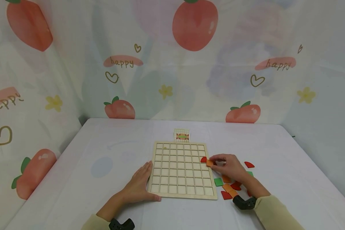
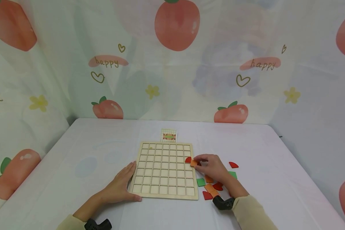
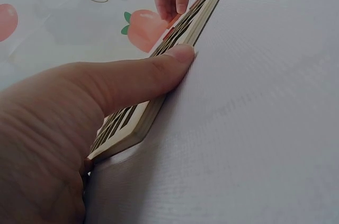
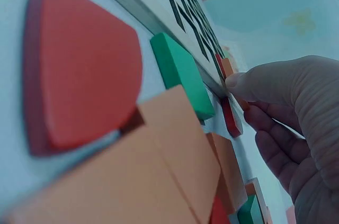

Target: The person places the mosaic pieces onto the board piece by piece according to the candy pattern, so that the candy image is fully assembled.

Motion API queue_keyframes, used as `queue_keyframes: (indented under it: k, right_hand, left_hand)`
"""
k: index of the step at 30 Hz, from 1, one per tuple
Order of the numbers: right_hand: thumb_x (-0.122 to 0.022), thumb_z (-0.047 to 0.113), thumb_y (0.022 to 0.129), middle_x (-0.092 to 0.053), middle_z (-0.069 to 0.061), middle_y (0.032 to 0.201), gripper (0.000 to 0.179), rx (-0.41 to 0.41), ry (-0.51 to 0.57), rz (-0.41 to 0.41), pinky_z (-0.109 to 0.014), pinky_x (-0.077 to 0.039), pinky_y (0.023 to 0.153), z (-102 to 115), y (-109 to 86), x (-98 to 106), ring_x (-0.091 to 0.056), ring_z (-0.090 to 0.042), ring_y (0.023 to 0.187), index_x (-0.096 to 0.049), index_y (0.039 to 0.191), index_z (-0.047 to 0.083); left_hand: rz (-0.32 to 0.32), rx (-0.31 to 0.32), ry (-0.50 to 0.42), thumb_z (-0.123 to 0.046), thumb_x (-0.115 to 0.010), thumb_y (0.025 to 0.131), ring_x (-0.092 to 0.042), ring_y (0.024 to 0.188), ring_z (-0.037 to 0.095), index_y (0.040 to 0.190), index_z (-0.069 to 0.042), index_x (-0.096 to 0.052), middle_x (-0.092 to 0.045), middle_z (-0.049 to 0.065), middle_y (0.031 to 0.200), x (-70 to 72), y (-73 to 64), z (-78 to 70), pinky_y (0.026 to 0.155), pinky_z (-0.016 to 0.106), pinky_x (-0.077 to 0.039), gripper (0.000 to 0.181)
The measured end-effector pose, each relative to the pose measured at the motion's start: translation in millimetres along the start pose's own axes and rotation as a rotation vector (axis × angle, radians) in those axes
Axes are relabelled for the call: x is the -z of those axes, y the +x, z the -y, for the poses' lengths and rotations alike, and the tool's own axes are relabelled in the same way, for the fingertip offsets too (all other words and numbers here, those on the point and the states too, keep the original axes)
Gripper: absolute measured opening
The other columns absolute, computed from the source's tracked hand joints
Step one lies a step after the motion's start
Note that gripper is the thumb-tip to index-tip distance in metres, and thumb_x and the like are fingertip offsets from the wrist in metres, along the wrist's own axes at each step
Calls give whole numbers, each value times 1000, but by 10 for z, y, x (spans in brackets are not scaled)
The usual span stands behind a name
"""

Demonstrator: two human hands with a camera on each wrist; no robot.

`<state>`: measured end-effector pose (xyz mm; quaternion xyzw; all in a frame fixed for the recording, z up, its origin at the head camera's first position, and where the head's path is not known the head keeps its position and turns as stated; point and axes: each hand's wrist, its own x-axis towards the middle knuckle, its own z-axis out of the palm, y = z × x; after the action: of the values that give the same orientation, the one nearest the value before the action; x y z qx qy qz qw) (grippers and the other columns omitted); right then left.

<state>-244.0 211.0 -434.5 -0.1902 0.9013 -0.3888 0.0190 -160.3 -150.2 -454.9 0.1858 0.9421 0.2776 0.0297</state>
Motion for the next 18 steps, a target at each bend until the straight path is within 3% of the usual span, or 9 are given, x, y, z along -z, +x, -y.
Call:
queue_keyframes:
  k: [18]
  right_hand:
    - [-74, 23, 79, -66, 3, 100, 29, 64, 32, 34, -37, -47, 83, 52, -5, -96, -58, -17, 96, -69, 106, 11]
  left_hand:
    - [-2, -6, 2, -74, -65, 59, -8, 138, 26, 145, 3, -10, -12, 15, 151, -6, 2, 17, 107, 47, -12, 129]
